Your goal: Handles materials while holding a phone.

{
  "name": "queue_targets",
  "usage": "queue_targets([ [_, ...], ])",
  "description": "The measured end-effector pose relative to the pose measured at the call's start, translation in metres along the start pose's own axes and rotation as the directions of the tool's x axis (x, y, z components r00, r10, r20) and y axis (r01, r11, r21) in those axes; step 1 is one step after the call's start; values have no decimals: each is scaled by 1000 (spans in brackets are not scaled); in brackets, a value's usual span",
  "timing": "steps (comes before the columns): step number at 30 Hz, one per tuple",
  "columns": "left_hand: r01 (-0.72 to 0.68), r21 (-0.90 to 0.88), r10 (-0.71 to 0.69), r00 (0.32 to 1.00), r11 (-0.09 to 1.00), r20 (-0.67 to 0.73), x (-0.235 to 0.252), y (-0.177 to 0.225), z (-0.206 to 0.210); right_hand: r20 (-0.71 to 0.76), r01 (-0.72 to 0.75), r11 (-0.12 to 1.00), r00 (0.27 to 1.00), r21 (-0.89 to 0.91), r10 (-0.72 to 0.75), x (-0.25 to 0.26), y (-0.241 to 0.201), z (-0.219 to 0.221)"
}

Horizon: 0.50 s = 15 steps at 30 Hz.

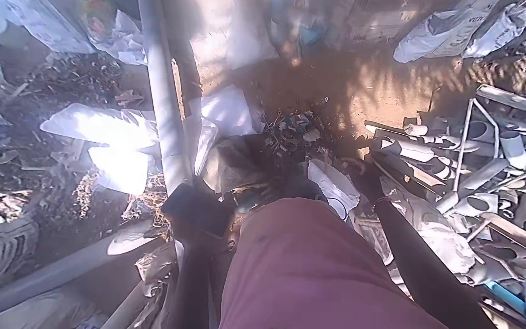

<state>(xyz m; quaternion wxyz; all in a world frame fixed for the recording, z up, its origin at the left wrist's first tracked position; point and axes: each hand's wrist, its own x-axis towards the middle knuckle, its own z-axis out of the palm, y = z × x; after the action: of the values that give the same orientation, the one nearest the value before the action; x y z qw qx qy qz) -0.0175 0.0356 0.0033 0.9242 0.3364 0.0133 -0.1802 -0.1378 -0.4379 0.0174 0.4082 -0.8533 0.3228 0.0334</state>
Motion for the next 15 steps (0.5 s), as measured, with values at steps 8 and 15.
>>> queue_targets([
  [8, -15, 70, 22, 995, 997, -92, -18, 7, -5, 169, -19, 999, 985, -36, 25, 12, -12, 18],
  [15, -92, 53, 96, 992, 994, -80, -17, -6, -30, 223, -74, 993, 970, -90, 92, 3, 28, 18],
])
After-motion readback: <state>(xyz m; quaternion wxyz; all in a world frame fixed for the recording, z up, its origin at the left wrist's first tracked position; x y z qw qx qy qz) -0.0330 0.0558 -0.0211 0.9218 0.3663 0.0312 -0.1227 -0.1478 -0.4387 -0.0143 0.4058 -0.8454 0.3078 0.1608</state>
